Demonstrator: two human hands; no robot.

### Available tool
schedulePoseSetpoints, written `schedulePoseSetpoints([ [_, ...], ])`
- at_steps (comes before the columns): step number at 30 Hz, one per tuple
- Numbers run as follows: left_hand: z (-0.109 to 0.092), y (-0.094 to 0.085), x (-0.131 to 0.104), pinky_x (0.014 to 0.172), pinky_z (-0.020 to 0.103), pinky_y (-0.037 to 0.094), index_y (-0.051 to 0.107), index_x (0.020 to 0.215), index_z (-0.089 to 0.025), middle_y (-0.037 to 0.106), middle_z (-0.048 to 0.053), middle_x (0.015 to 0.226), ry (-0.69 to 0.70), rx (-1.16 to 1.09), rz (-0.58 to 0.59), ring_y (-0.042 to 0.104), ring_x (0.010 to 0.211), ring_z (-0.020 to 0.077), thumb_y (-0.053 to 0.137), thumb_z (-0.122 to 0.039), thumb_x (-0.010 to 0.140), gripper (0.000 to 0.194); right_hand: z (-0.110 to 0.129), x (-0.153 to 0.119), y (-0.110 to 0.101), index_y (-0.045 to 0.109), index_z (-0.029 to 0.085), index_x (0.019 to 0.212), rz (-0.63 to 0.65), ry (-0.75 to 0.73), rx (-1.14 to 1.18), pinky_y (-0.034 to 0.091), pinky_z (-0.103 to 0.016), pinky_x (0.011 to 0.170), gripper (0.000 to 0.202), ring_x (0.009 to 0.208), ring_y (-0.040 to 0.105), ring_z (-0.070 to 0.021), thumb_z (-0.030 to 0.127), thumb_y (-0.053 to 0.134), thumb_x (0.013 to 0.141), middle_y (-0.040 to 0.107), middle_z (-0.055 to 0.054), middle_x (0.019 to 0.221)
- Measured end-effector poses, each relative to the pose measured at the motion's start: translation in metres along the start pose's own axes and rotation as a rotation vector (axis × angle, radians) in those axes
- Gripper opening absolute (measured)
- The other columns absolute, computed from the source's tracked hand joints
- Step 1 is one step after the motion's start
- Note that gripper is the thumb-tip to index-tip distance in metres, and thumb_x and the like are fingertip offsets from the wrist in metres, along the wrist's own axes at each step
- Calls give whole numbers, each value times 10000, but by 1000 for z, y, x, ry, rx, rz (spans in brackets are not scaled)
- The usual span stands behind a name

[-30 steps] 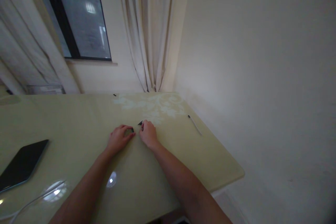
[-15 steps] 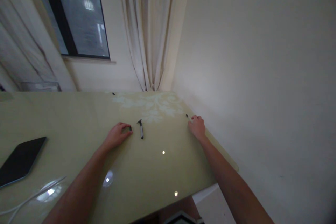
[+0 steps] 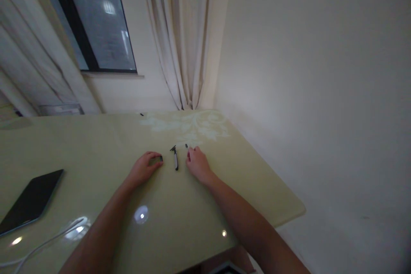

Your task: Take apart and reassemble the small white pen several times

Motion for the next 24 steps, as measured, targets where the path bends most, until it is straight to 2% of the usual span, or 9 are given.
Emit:
schedulePoseSetpoints([
  [5, 0, -1, 1, 1038, 437, 520, 785, 1055, -198, 738, 136, 1151, -5, 4, 0, 693, 1084, 314, 649, -594, 774, 504, -7, -5, 3, 686, 163, 1074, 0, -2, 61, 434, -299, 753, 194, 857, 605, -195, 153, 537, 949, 636, -121, 1101],
  [10, -1, -2, 0, 1051, 453, 515, 783, 1055, -227, 746, 111, 1156, 9, 2, 12, 693, 1092, 315, 657, -604, 768, 491, -3, -2, 2, 712, 181, 1107, 3, -8, 110, 454, -301, 808, 218, 891, 623, -192, 185, 533, 982, 636, -109, 1110],
  [14, 0, -5, -3, 1033, 443, 526, 773, 1076, -223, 745, 109, 1182, -13, -1, -9, 693, 1116, 320, 664, -614, 756, 518, -4, -4, -1, 661, 196, 1280, -8, 24, 155, 472, -331, 881, 323, 958, 647, -215, 258, 592, 971, 627, -119, 1183],
  [17, 0, -8, -7, 964, 420, 549, 752, 1120, -208, 739, 120, 1168, -39, 10, -45, 699, 1077, 311, 642, -624, 774, 552, -5, -10, -4, 618, 196, 1334, -8, 41, 176, 475, -330, 895, 384, 978, 652, -215, 239, 604, 953, 634, -123, 1214],
  [19, -10, -11, -10, 954, 418, 537, 749, 1087, -200, 737, 128, 1122, -11, 57, -103, 691, 1045, 304, 598, -618, 818, 519, -4, -13, -3, 630, 188, 1296, 8, 42, 176, 473, -322, 888, 352, 971, 652, -209, 203, 588, 947, 650, -121, 1188],
  [21, -29, -14, -17, 954, 421, 513, 742, 986, -205, 734, 122, 1037, 45, 142, -169, 676, 1005, 295, 542, -603, 874, 459, -3, -14, -1, 646, 182, 1254, 19, 42, 170, 471, -315, 876, 316, 961, 651, -205, 187, 571, 947, 665, -119, 1158],
  [24, -62, -4, -27, 861, 385, 500, 660, 805, -222, 702, 90, 869, 93, 287, -172, 655, 885, 265, 460, -602, 948, 454, -1, -13, 1, 662, 173, 1211, 16, 36, 162, 470, -313, 871, 282, 971, 649, -209, 191, 568, 945, 678, -123, 1145],
])
Point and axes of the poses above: each hand's wrist, its own x-axis towards the middle knuckle, its own y-axis out of the palm, z = x × y, the point moved 10 cm from there along x, towards the middle knuckle
